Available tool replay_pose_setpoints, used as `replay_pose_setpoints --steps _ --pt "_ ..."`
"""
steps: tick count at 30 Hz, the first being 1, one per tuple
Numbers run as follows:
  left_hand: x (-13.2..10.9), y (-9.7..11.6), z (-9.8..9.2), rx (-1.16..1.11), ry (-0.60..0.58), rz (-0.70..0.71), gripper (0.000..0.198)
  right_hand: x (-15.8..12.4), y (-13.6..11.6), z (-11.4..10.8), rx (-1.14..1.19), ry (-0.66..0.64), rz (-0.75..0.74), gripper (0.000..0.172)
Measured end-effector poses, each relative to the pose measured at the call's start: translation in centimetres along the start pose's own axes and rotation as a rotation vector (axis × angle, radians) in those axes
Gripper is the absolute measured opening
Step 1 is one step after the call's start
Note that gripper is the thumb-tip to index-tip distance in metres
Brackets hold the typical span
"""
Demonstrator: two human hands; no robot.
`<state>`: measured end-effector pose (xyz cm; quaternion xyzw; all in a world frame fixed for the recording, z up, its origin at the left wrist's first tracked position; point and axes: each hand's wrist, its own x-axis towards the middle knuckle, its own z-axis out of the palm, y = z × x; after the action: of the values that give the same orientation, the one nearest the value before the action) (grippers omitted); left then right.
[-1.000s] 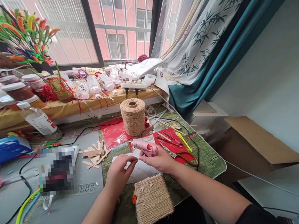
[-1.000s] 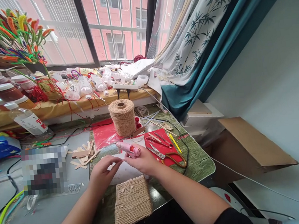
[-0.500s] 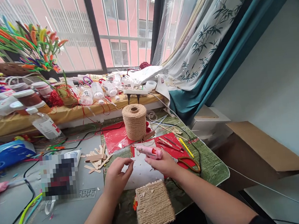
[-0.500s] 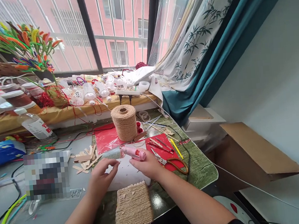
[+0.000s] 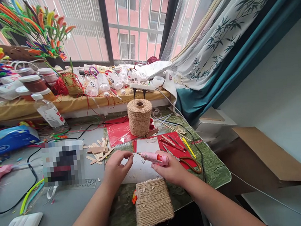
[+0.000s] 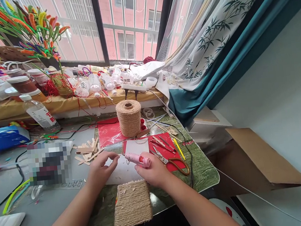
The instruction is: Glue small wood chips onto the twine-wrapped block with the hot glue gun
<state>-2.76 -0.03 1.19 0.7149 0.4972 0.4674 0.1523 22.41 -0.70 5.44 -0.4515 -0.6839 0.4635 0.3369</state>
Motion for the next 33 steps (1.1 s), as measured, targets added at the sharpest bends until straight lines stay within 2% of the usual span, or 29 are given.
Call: replay_pose_setpoints --steps 6,11,33 --pt "-0.1 -0.1 0.2 -0.011 -0.007 0.026 0.005 0.0 -1.4 0.0 -0.145 -0.02 -0.051 0.026" --pt "-0.1 -0.2 0.2 -0.027 -0.015 -0.003 0.008 0.1 -0.8 0.4 -0.107 -0.019 0.021 0.023" --pt "-0.1 0.0 0.0 -0.04 -0.002 -0.007 0.008 0.4 -0.3 0.7 -0.092 -0.033 0.024 0.02"
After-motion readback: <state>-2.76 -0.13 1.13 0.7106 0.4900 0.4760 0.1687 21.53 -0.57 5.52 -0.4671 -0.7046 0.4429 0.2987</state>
